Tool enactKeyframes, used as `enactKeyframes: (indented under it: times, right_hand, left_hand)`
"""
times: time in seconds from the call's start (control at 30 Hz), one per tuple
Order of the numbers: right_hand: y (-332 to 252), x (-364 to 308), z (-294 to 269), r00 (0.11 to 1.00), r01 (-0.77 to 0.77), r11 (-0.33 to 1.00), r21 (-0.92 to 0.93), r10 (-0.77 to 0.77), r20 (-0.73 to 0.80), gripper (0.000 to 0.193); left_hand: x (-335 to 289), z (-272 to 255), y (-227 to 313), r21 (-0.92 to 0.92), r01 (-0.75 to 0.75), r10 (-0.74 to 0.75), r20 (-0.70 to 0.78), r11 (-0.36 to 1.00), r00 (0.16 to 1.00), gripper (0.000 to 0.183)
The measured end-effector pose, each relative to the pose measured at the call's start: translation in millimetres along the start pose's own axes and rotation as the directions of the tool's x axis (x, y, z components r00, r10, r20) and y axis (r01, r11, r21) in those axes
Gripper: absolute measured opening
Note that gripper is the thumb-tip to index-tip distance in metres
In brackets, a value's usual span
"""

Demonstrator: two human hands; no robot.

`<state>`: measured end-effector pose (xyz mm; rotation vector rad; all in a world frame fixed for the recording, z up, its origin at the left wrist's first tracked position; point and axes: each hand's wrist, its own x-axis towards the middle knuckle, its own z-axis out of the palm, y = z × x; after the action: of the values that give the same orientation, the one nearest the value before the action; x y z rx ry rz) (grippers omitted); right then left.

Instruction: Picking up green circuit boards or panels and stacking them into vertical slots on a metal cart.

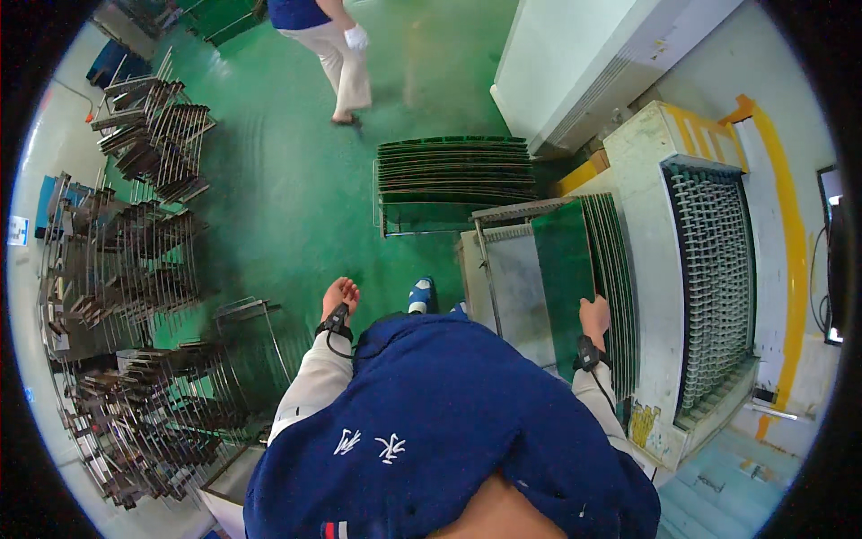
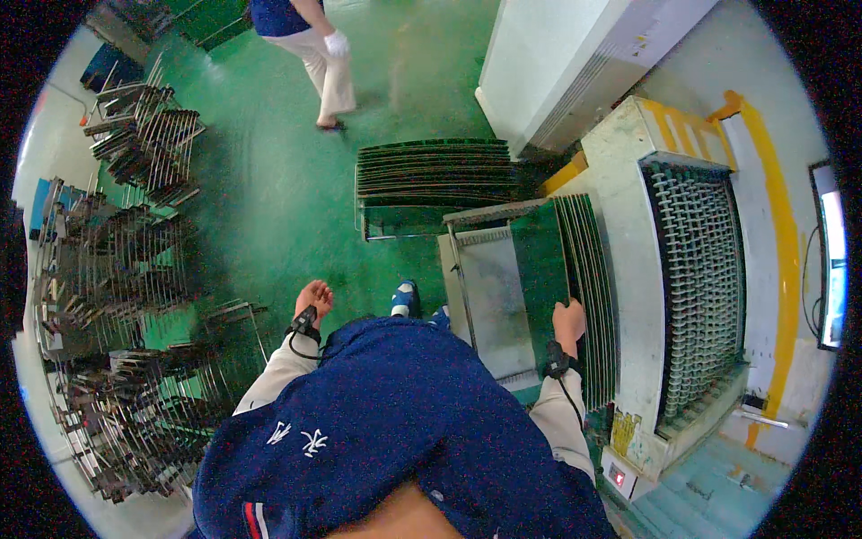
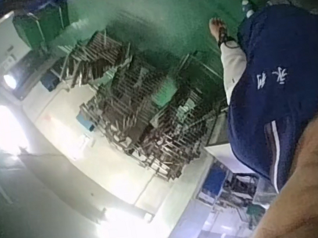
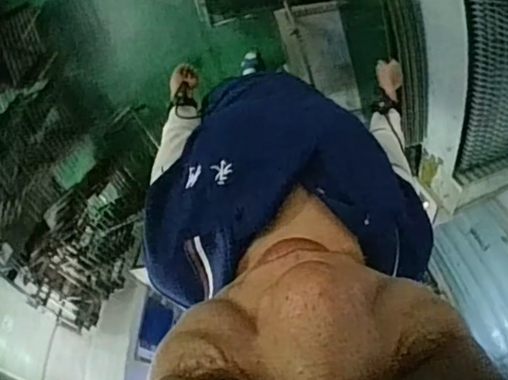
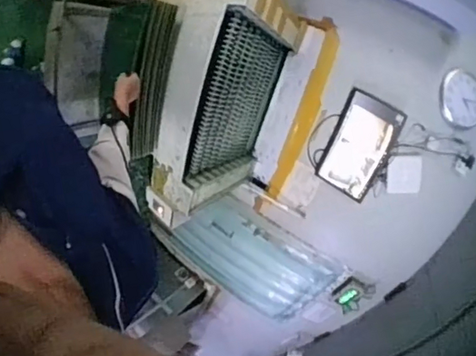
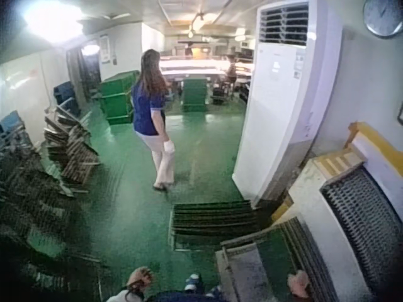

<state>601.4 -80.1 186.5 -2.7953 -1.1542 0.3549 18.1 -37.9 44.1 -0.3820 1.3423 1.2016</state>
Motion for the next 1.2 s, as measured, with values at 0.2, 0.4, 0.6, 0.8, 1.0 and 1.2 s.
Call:
enactKeyframes:
  times: [0.2, 0.4, 0.6, 0.8, 1.0, 1.2]
  right_hand:
    - [10, 4, -1, 0.994, 0.038, 0.999, 0.014, -0.039, 0.099, 0.045]
    - [3, 2, -85, 0.992, 0.123, 0.992, 0.031, -0.123, 0.019, 0.037]
    - [-28, -42, -175, 0.996, -0.012, 1.0, 0.024, 0.014, -0.09, 0.034]
    - [14, -69, -188, 0.963, -0.024, 0.735, 0.678, 0.199, -0.182, 0.035]
    - [39, -73, -168, 0.875, 0.178, -0.057, 0.982, 0.465, -0.131, 0.025]
    - [61, -43, -159, 0.929, 0.33, -0.551, 0.767, 0.332, -0.161, 0.025]
  left_hand:
    - [-4, 0, -5, 0.003, 0.01, -0.01, 0.02, 1.0, 1.0, 0.017]
    - [32, -9, -2, -0.011, 0.148, -0.115, 0.574, 0.989, 0.81, 0.023]
    - [122, -22, -1, 0.225, 0.154, -0.23, 0.366, 0.962, 0.902, 0.016]
    - [120, 66, -21, 0.251, 0.172, -0.184, 0.024, 0.953, 0.983, 0.017]
    - [141, 82, 0, 0.382, 0.204, -0.253, 0.083, 0.901, 0.964, 0.017]
    - [149, 87, -6, 0.416, 0.2, -0.353, 0.332, 0.887, 0.875, 0.022]
